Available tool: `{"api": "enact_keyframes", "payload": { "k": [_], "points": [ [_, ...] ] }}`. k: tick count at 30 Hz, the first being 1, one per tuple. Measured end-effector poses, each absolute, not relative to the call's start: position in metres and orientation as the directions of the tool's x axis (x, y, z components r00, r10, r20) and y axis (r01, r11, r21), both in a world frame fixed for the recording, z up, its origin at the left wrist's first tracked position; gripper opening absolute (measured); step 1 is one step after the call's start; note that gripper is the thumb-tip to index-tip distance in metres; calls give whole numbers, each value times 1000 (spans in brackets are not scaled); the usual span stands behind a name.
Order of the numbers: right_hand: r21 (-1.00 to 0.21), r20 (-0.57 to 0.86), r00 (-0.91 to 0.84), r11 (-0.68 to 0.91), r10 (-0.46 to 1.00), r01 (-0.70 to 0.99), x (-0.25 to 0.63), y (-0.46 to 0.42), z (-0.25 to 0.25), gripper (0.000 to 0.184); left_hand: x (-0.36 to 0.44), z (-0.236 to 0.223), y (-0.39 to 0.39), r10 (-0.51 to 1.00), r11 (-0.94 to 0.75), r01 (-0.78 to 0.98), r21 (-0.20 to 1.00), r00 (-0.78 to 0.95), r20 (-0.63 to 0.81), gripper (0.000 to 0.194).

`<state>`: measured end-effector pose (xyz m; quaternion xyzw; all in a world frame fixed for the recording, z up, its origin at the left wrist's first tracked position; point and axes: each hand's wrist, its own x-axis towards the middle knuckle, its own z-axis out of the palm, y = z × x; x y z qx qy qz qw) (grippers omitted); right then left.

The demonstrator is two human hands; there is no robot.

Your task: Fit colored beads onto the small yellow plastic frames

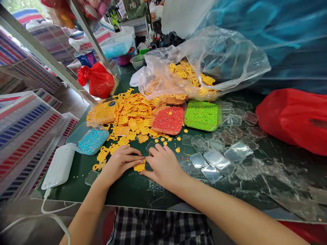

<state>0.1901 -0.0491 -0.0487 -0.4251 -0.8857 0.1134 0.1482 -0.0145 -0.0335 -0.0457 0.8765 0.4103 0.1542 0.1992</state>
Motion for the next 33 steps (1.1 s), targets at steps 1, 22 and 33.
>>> {"api": "enact_keyframes", "payload": {
  "k": [1, 22, 33],
  "points": [
    [-328, 169, -595, 614, 786, 718, 190, -49, -49, 34, -14, -45, -34, 784, -577, 657, 485, 612, 105, 29],
    [-348, 160, -593, 607, 789, 714, 191, -48, -50, 35, -11, -46, -36, 806, -532, 662, 528, 586, 77, 28],
    [-317, 172, -606, 626, 777, 712, 191, -51, -52, 34, -21, -37, -35, 865, -468, 701, 538, 487, 119, 29]
  ]
}}
